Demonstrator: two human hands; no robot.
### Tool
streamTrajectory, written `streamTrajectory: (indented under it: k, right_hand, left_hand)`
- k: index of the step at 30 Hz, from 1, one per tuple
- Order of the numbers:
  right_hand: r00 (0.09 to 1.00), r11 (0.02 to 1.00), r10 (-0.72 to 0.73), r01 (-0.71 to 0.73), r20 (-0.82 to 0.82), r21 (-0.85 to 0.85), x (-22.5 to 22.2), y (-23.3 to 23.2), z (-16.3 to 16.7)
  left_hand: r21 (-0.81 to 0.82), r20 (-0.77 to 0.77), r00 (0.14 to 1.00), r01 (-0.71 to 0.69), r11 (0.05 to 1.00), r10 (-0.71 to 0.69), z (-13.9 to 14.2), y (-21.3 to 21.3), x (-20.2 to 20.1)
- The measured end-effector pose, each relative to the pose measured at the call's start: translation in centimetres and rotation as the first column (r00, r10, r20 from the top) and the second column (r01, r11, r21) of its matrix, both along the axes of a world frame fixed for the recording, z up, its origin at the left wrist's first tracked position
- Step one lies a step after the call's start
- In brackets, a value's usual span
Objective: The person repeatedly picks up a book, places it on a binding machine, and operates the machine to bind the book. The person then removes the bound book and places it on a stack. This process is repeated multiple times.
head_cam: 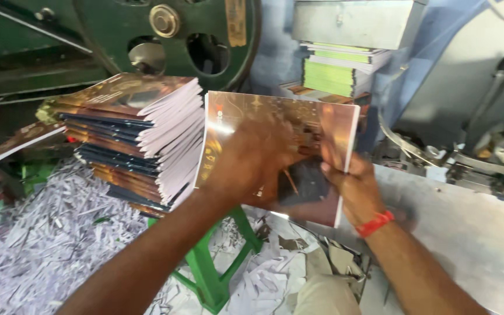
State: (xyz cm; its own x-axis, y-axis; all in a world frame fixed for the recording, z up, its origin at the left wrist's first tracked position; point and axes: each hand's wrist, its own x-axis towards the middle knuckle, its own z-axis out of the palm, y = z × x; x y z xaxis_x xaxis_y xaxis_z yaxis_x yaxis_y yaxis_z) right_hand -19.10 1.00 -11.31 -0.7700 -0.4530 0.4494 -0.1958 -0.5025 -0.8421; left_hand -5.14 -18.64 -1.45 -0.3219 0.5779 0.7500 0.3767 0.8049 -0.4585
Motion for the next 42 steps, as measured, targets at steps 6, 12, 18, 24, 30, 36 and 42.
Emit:
streamTrajectory:
  k: [6, 12, 18, 24, 30, 36, 42]
  right_hand:
    - [0.996, 0.998, -0.061, 0.063, 0.066, -0.021, 0.9, 9.6, -0.4]
    - [0.983, 0.984, -0.127, 0.142, 0.130, -0.109, 1.4, 15.5, -3.0]
    - [0.929, 0.944, -0.331, 0.328, 0.163, 0.045, -0.1, 19.6, -5.0]
    - [0.948, 0.967, -0.246, 0.255, 0.201, -0.023, 0.2, 21.3, -4.7]
    - [0.964, 0.985, -0.132, 0.153, 0.230, -0.076, -0.2, 20.9, -3.9]
    - [0.953, 0.997, -0.045, 0.059, 0.301, -0.039, 1.3, 18.3, -1.2]
    - [0.924, 1.000, -0.010, 0.002, 0.381, 0.020, 3.5, 16.8, 0.3]
  left_hand:
    - [0.190, 0.181, 0.956, -0.263, 0.946, 0.230, 1.7, 4.4, -6.5]
    - [0.147, 0.075, 0.996, -0.063, 0.987, 0.052, -1.0, 11.2, -7.0]
    - [-0.044, 0.635, 0.717, -0.337, 0.940, 0.287, -0.2, 11.3, -7.1]
    - [0.727, 0.686, 0.347, -0.354, 0.588, -0.639, 0.9, 4.0, -6.6]
    - [0.886, 0.358, 0.319, -0.413, 0.211, -0.877, -6.2, 5.0, -7.0]
    - [0.795, 0.460, 0.875, -0.331, 0.509, -0.149, -7.4, 5.2, -5.1]
    - [0.914, 0.211, 0.916, -0.061, 0.402, -0.341, -6.0, 4.2, -3.3]
